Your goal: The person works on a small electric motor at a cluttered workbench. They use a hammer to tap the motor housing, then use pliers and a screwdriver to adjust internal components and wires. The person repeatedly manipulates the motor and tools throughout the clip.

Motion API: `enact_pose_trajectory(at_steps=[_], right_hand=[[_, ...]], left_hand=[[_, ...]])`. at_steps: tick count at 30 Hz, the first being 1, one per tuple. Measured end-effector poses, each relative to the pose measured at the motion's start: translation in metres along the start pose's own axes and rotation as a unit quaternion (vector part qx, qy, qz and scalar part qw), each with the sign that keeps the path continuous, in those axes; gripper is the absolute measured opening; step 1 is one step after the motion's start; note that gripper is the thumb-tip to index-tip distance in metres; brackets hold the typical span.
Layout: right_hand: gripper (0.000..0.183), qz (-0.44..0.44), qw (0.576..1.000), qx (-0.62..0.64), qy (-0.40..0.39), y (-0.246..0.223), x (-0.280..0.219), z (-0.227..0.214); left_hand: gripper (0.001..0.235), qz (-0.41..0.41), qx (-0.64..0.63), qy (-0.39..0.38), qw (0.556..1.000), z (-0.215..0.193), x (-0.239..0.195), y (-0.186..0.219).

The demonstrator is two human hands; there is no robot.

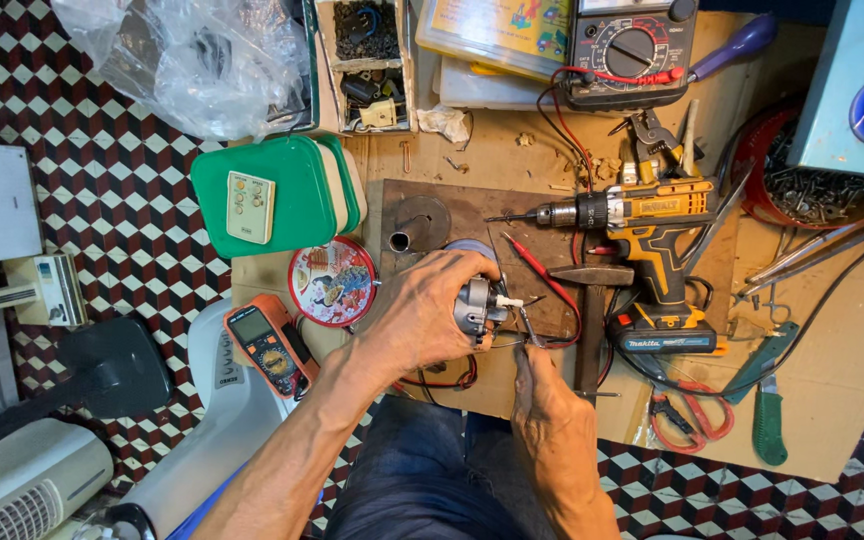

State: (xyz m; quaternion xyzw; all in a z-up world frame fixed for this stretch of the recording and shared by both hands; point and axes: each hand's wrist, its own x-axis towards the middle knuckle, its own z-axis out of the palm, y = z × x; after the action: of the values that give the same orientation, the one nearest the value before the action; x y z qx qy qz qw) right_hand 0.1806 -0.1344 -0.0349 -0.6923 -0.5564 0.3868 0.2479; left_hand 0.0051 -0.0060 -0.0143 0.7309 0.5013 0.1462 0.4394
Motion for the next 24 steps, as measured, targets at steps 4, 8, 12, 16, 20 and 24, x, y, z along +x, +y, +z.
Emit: enact_pose_trajectory(at_steps=[4,8,12,16,20,24], right_hand=[[0.026,-0.014,0.999,-0.023,-0.025,-0.003,0.010,0.000],[0.016,0.013,0.998,-0.004,-0.057,0.004,0.015,0.006],[0.024,-0.028,0.999,-0.007,0.019,0.006,0.009,0.006],[0.009,0.028,0.999,-0.016,-0.043,0.000,0.017,0.008],[0.014,0.022,1.000,0.002,-0.011,-0.007,0.014,0.000],[0.015,-0.003,1.000,0.020,-0.011,0.004,0.006,0.004]], left_hand=[[0.054,0.022,-0.015,0.011,1.000,0.003,0.001,-0.004],[0.055,0.022,-0.012,0.005,1.000,0.002,0.000,-0.006],[0.052,0.032,-0.020,0.005,0.999,0.003,0.000,-0.005],[0.055,0.018,-0.036,0.021,0.999,0.004,0.000,-0.003],[0.057,-0.085,-0.067,-0.022,0.994,0.003,0.002,0.003],[0.058,-0.104,-0.065,-0.016,0.992,0.001,0.004,0.003]])
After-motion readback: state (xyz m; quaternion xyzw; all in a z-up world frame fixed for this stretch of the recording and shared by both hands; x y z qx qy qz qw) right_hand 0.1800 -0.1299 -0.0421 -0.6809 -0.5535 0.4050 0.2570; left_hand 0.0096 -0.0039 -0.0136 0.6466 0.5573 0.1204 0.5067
